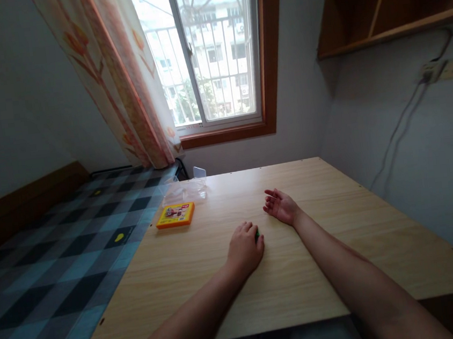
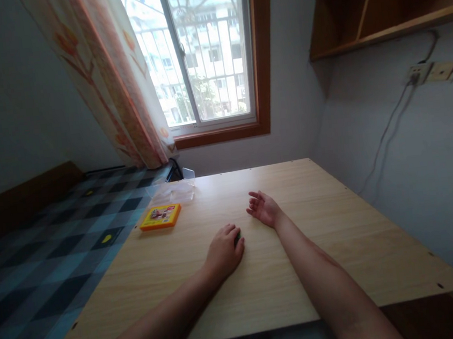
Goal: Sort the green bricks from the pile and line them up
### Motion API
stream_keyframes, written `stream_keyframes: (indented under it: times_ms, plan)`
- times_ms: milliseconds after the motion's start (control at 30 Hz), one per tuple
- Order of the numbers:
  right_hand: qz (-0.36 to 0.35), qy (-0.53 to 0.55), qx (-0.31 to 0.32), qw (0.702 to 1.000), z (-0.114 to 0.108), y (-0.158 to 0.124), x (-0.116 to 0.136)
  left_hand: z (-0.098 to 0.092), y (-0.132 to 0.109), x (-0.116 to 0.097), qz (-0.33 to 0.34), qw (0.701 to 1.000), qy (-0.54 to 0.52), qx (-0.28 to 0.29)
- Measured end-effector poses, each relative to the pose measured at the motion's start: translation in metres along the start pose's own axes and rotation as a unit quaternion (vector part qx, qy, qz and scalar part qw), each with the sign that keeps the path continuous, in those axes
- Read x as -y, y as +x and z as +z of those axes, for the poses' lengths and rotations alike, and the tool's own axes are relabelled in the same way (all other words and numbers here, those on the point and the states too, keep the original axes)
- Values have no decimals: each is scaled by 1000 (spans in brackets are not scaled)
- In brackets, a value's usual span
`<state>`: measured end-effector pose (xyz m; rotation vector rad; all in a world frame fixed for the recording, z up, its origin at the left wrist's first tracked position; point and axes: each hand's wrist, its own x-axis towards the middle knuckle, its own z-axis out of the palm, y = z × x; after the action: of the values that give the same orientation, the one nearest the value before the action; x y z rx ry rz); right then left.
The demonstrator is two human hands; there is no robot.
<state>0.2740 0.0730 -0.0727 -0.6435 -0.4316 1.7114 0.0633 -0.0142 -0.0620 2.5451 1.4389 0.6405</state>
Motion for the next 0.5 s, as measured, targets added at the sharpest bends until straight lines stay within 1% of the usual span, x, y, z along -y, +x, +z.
stream_keyframes:
  times_ms: [167, 267, 367, 433, 500]
  plan:
    - [-11, -6, 1, 1000, 0, -1, -1, 0, -4, -2, 16, 1000, -13, 3]
    - [-18, -16, 4, 1000, 0, -1, -1, 4, -9, -5, 33, 999, -30, -4]
    - [-31, -27, 7, 999, 0, -2, -2, 8, -15, -8, 35, 998, -46, -14]
    - [-42, -32, 5, 999, 0, -2, -3, 9, -15, -7, 25, 997, -74, -18]
    - [-58, -34, -2, 998, -1, -3, -5, 8, -10, -1, -2, 988, -148, -33]
